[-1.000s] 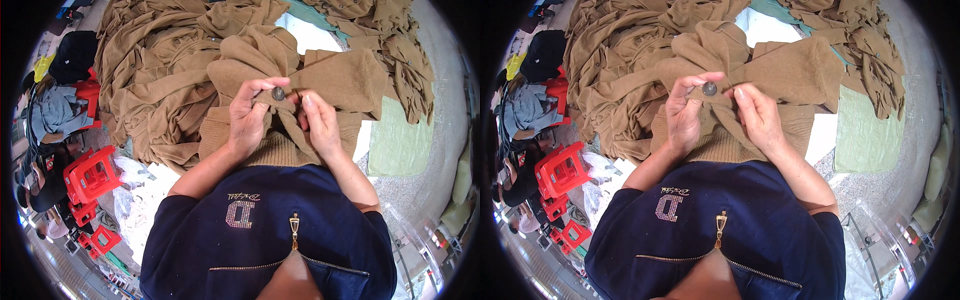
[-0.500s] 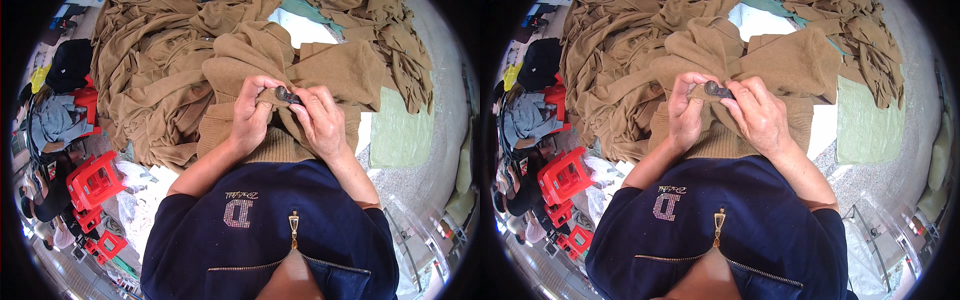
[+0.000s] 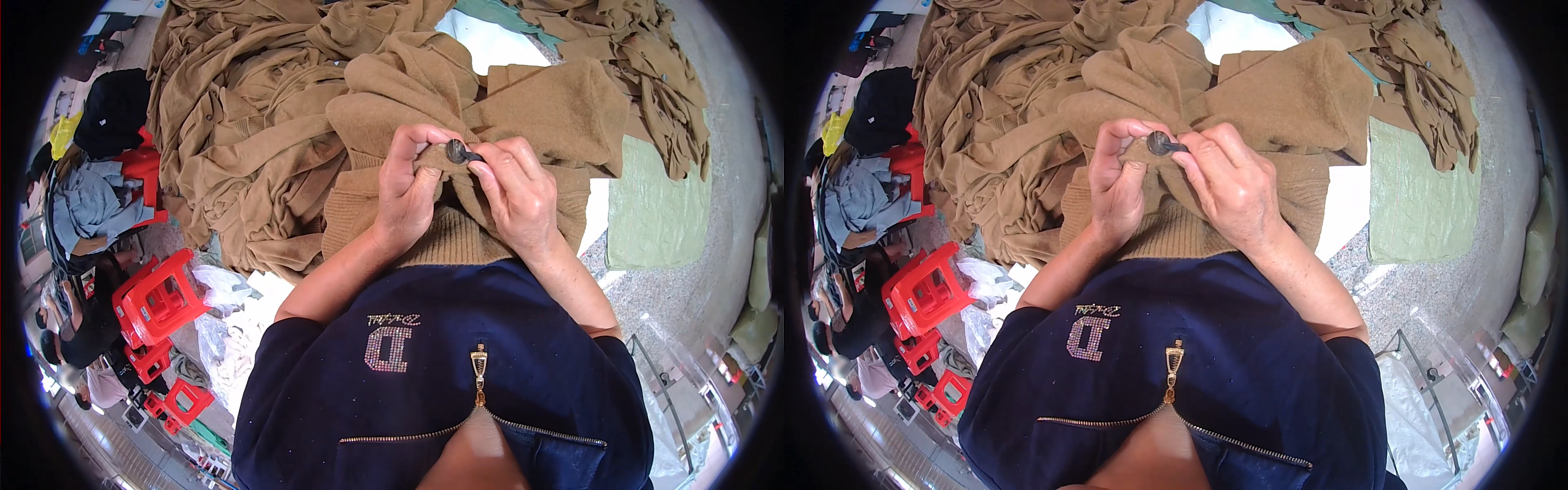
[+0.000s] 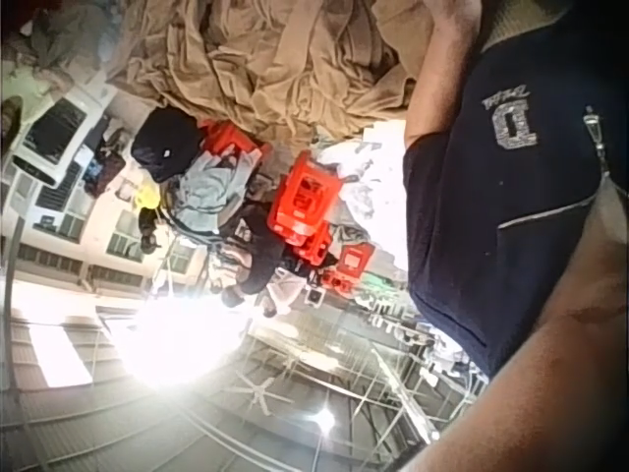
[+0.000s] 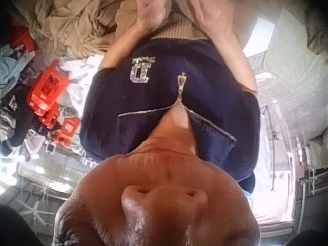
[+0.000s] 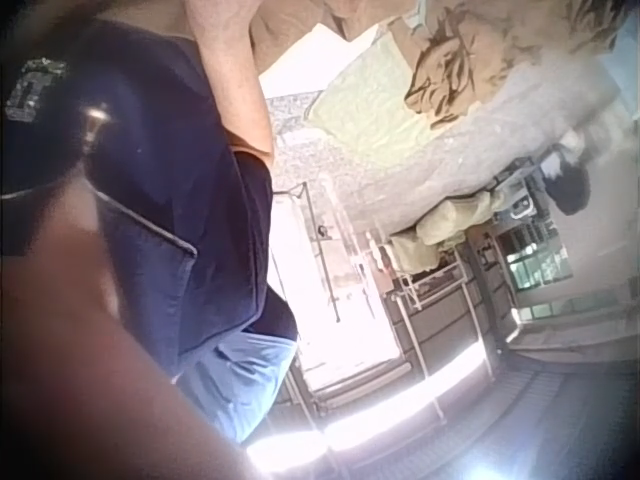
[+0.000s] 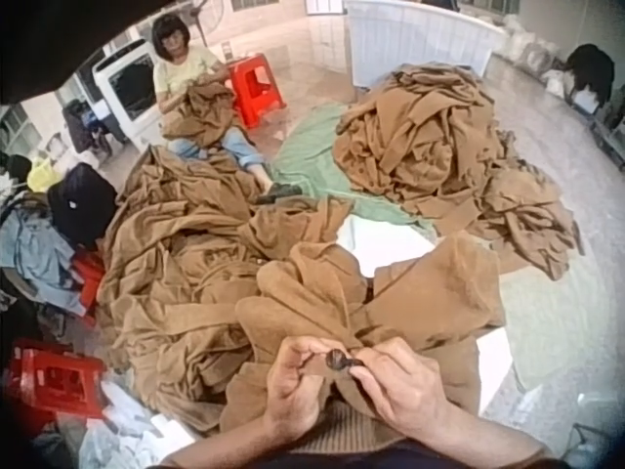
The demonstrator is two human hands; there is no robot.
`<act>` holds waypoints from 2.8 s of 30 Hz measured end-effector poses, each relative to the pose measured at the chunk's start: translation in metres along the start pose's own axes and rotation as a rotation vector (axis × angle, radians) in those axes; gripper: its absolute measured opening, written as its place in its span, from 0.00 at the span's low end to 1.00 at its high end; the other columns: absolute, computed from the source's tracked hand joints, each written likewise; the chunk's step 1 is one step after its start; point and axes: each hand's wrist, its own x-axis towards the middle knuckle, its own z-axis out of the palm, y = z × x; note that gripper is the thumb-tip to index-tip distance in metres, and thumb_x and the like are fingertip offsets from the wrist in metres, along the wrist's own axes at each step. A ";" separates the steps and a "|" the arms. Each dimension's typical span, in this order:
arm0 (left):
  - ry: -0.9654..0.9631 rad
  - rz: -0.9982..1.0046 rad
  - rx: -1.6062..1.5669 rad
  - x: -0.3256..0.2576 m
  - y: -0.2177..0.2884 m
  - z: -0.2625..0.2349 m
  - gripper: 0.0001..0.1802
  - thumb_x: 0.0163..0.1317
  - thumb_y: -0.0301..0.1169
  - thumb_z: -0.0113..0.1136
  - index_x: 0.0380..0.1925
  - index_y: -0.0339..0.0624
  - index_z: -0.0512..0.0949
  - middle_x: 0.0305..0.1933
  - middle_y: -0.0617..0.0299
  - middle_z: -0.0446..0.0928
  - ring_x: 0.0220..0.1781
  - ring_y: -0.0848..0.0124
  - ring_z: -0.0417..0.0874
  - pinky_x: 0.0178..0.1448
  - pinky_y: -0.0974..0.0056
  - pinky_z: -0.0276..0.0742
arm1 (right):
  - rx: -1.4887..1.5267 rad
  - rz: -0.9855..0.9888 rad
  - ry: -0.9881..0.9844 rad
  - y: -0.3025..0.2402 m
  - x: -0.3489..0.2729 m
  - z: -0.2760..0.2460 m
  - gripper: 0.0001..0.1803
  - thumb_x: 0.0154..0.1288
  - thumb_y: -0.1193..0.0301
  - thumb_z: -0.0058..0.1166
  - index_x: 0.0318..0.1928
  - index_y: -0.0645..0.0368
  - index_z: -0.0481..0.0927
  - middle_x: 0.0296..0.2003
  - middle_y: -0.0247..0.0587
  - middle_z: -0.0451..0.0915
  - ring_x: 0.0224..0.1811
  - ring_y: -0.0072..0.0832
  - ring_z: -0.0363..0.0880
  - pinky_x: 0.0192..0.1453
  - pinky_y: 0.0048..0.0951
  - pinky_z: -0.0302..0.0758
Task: Trimming loose threads from sweaters using thread nippers.
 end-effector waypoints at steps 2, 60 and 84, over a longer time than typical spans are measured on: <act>0.008 -0.004 -0.012 0.000 0.001 0.000 0.11 0.65 0.16 0.46 0.46 0.38 0.67 0.47 0.57 0.75 0.50 0.72 0.76 0.59 0.67 0.71 | 0.081 0.061 0.012 0.000 0.001 -0.001 0.07 0.61 0.75 0.60 0.40 0.64 0.80 0.32 0.41 0.76 0.31 0.35 0.79 0.33 0.32 0.76; -0.386 -0.354 0.343 0.041 0.098 -0.017 0.12 0.59 0.25 0.64 0.42 0.33 0.78 0.37 0.68 0.78 0.42 0.80 0.75 0.48 0.73 0.71 | 0.042 -0.500 0.099 -0.002 0.030 -0.016 0.10 0.41 0.79 0.63 0.28 0.63 0.79 0.26 0.38 0.76 0.22 0.29 0.72 0.22 0.27 0.68; -0.497 0.273 0.985 0.036 0.068 -0.028 0.19 0.49 0.34 0.73 0.35 0.37 0.75 0.32 0.57 0.77 0.30 0.59 0.81 0.32 0.62 0.77 | 0.625 0.219 -0.057 0.008 0.011 0.005 0.14 0.42 0.88 0.56 0.30 0.60 0.72 0.31 0.31 0.76 0.28 0.16 0.69 0.30 0.18 0.65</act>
